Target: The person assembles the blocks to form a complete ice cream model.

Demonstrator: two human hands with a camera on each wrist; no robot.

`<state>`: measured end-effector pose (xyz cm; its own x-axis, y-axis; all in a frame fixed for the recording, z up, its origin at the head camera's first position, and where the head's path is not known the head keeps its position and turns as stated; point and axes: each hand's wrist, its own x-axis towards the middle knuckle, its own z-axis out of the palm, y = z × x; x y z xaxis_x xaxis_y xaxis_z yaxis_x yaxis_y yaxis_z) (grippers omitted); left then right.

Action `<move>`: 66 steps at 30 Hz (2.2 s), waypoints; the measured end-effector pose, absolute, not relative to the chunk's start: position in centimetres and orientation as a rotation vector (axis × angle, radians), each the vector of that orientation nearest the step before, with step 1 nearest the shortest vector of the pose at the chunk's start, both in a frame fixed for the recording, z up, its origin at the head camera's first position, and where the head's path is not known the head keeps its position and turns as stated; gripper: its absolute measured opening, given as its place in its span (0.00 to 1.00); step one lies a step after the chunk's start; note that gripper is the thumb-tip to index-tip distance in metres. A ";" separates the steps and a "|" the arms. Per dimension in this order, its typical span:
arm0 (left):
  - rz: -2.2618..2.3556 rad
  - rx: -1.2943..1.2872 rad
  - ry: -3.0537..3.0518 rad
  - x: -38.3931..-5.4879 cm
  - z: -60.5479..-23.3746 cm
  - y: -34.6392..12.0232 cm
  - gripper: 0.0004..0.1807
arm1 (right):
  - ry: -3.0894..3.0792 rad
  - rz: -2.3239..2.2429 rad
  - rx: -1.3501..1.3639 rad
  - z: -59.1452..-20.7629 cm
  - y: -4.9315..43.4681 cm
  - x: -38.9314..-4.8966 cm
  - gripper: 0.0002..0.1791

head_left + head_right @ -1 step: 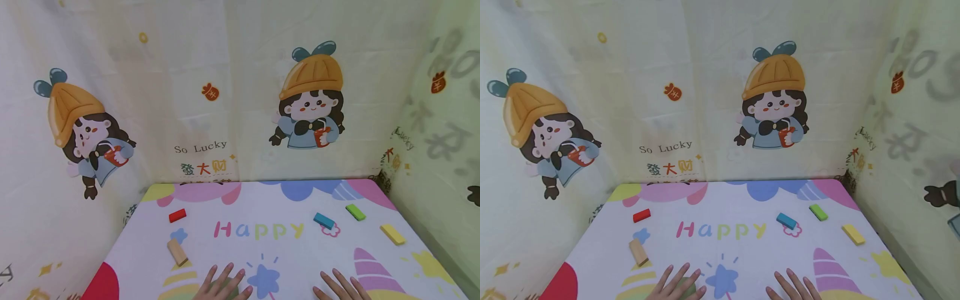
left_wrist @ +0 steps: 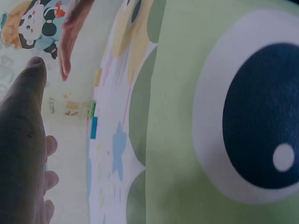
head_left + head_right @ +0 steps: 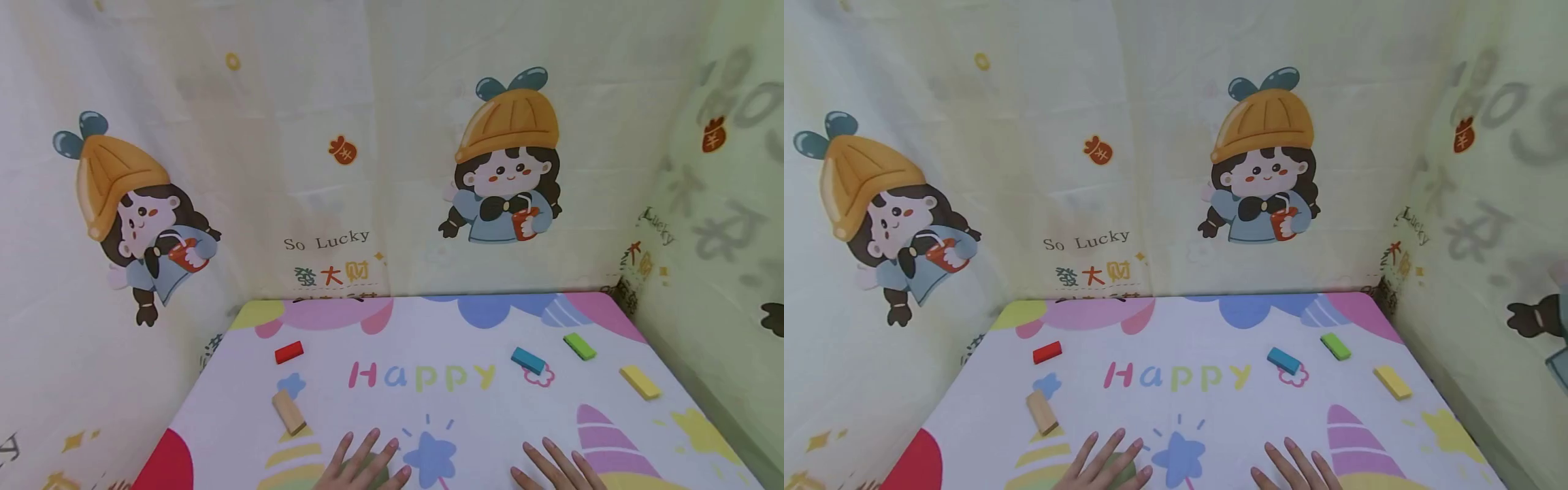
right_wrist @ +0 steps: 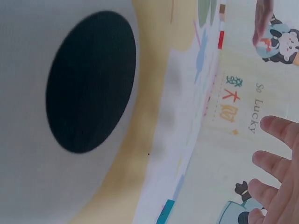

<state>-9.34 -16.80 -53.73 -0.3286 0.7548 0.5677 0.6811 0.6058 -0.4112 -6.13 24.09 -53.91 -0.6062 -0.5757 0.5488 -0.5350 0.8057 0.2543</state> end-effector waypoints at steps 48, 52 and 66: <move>-0.855 0.213 -3.156 -15.3 -49.8 -28.4 0.31 | -2.961 0.973 -0.281 -50.9 29.4 -20.3 0.30; -0.860 0.123 -3.107 -15.2 -50.1 -28.3 0.28 | -2.941 0.978 -0.328 -51.1 29.2 -20.7 0.31; -0.916 -0.094 -3.133 -14.9 -50.1 -24.3 0.22 | -2.882 0.950 -0.325 -51.6 28.7 -21.3 0.25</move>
